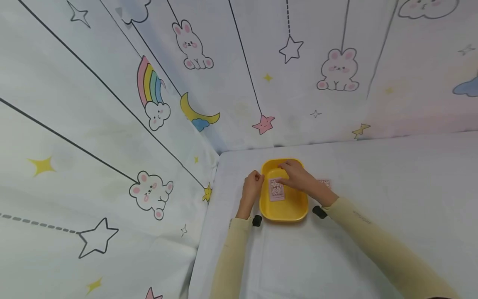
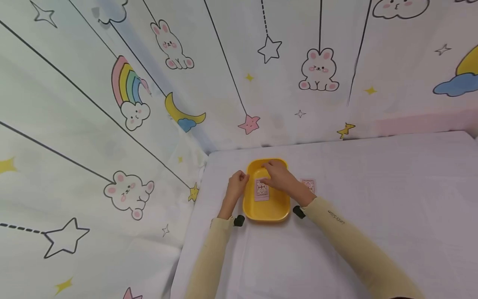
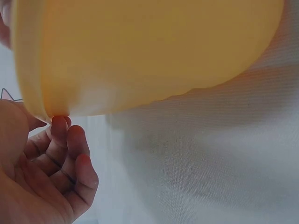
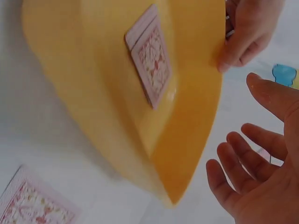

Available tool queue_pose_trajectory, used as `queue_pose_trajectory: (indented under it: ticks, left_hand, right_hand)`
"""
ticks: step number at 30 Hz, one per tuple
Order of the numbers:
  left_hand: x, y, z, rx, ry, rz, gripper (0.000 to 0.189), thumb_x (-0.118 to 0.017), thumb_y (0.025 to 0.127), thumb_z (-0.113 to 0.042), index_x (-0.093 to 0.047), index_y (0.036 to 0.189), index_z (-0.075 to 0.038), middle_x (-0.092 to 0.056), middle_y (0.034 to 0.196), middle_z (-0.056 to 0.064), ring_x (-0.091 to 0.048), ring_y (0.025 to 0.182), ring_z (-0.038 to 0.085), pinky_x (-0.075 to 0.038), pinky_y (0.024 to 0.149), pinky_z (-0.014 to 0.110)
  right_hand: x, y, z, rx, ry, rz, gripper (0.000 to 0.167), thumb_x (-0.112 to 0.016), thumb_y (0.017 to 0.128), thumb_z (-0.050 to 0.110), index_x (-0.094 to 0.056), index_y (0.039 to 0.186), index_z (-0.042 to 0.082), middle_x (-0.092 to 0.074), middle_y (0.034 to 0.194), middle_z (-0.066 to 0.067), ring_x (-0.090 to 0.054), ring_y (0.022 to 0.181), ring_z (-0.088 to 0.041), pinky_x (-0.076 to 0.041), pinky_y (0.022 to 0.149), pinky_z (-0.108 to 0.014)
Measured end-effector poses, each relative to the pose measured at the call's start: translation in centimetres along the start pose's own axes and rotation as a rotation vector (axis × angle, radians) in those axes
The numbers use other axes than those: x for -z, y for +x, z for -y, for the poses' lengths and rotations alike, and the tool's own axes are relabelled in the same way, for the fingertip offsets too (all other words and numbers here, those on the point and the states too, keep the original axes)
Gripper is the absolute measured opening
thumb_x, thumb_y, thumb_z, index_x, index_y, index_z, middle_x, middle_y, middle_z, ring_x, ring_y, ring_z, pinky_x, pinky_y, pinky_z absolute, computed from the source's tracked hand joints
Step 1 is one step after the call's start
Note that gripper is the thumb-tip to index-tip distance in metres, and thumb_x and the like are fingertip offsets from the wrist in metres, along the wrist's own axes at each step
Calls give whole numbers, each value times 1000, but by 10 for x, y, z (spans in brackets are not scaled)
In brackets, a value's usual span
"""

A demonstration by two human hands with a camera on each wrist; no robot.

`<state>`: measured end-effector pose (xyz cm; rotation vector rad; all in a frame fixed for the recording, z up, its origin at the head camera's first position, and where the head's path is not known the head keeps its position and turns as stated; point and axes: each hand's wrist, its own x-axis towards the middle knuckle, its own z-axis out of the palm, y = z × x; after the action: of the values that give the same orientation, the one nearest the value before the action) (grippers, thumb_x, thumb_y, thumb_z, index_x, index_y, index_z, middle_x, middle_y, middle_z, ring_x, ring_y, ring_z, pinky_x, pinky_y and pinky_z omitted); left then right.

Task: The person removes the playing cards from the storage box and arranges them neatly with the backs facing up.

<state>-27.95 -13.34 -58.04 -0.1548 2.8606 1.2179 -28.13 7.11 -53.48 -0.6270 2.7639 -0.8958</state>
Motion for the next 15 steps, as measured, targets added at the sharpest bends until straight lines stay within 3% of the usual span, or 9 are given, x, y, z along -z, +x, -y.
queue_pose_trajectory:
  ticks: [6,15]
  left_hand:
    - [1,0,-1,7,28,3,23,-58,103,-30,-55,90,-10,-49,71,-2,-44,57,9,-34,50,22]
    - [1,1,-2,28,32,7,25,-58,103,-32,-56,91,-11,-50,71,-2,-45,58,10,-35,50,22]
  right_hand:
    - [-21,13,13,55,-108,32,57,-74,92,29,-54,138,1,-54,138,-22,-54,125,-37,-45,107,-50]
    - [-38,30,19,-45,-287,211,60,-74,92,32,-53,137,-1,-58,125,-21,-55,109,-35,-50,97,-48]
